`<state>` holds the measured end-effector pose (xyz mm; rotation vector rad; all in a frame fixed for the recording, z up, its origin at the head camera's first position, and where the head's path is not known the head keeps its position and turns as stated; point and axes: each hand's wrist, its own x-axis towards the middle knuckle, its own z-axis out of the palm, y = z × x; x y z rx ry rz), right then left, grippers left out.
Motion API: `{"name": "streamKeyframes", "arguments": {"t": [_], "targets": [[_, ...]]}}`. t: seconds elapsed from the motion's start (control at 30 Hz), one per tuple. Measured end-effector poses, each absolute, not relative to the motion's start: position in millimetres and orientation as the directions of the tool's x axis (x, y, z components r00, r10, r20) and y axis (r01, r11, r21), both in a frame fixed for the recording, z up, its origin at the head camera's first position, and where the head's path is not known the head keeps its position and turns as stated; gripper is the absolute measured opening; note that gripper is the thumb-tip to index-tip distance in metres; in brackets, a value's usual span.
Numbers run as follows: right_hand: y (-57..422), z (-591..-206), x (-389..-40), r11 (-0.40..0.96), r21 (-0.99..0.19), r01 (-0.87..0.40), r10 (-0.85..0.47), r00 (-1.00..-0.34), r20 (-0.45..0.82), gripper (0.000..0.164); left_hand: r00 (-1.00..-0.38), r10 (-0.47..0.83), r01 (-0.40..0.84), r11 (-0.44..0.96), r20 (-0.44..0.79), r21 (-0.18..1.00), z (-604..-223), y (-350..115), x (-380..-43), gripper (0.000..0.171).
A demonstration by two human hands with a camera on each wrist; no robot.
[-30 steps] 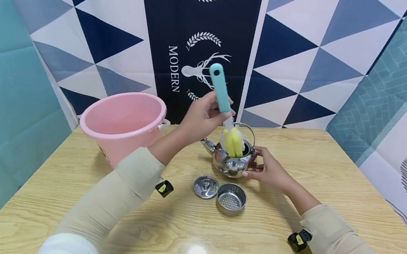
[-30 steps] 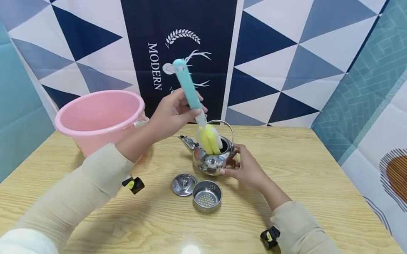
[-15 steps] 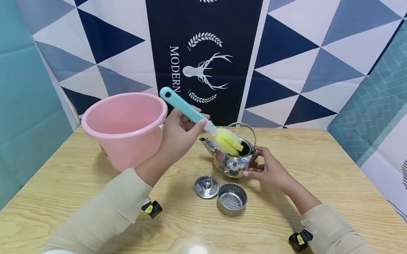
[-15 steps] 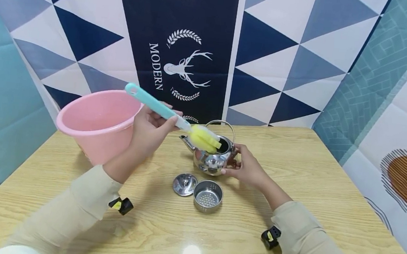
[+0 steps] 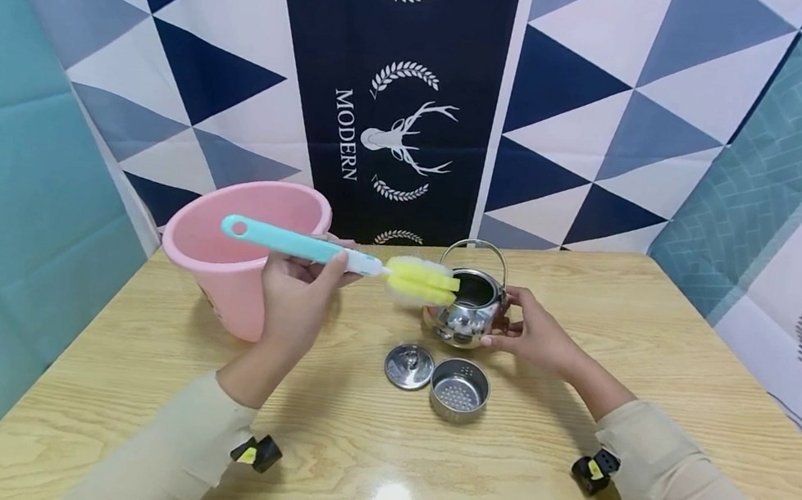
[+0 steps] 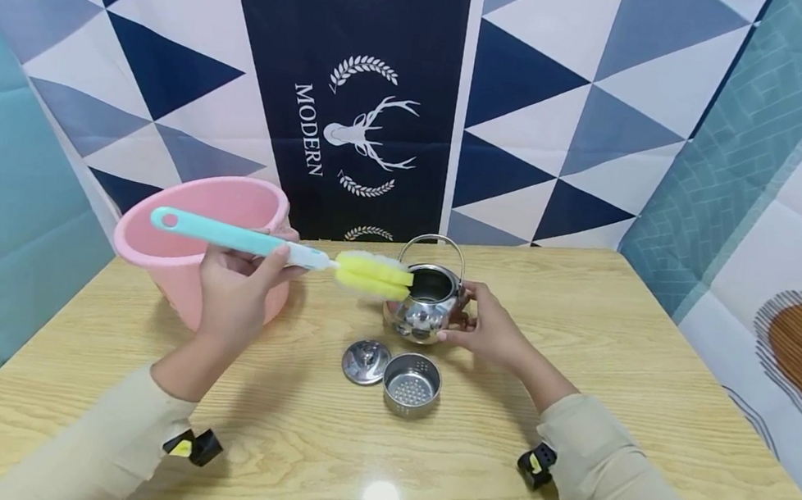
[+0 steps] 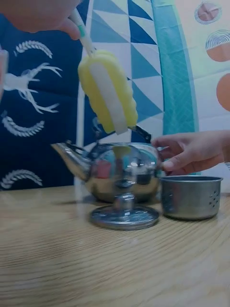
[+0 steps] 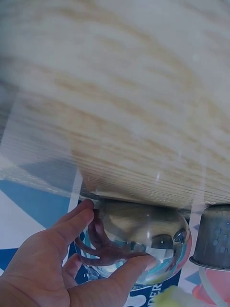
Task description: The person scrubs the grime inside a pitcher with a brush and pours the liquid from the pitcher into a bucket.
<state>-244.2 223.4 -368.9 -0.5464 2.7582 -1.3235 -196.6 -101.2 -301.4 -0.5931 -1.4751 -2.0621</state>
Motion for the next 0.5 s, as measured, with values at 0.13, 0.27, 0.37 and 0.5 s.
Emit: {"name": "streamKeyframes", "arguments": {"t": [0.13, 0.27, 0.37, 0.5], "targets": [[224, -368, -245, 0.582, -0.755, -0.302, -0.320, -0.939, 0.129, 0.089, -0.708, -0.084, 0.705, -0.131, 0.701, 0.697, -307, -119, -187, 0.029], [223, -367, -244, 0.584, -0.753, -0.302, -0.323, -0.938, 0.126, 0.089, -0.670, 0.010, 0.742, -0.037, 0.743, 0.669, -314, -132, -179, 0.023], [222, -367, -243, 0.586, -0.752, -0.301, -0.323, -0.938, 0.123, 0.090, -0.655, 0.081, 0.752, -0.028, 0.752, 0.658, -321, -138, -176, 0.019], [221, -368, -244, 0.590, -0.750, -0.299, -0.324, -0.938, 0.120, 0.091, -0.605, 0.168, 0.785, -0.037, 0.778, 0.619, -333, -145, -179, 0.020]]}}
